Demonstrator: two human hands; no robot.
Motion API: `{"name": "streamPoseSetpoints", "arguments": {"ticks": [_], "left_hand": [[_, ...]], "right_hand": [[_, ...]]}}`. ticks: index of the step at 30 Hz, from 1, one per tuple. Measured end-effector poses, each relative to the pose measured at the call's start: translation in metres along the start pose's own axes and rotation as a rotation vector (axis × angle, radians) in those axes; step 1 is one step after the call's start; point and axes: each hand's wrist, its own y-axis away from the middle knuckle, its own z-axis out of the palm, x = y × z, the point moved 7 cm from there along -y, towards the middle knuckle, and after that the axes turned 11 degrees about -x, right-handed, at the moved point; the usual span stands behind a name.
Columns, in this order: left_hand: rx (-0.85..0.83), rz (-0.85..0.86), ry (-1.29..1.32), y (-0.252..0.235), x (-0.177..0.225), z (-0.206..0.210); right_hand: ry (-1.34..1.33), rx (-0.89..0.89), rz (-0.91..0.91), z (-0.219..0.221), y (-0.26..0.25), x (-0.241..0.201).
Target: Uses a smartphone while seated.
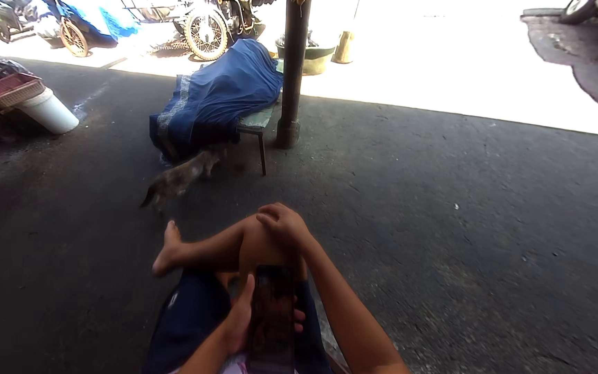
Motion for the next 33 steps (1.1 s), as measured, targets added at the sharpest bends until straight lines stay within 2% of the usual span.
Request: {"name": "streamPoseSetpoints", "arguments": {"ticks": [33], "left_hand": [[0.004,0.0,-0.008,-0.0011,-0.0009,-0.0021]], "right_hand": [[-0.011,-0.005,-0.012,-0.0012,0.0009,-0.001]]}}
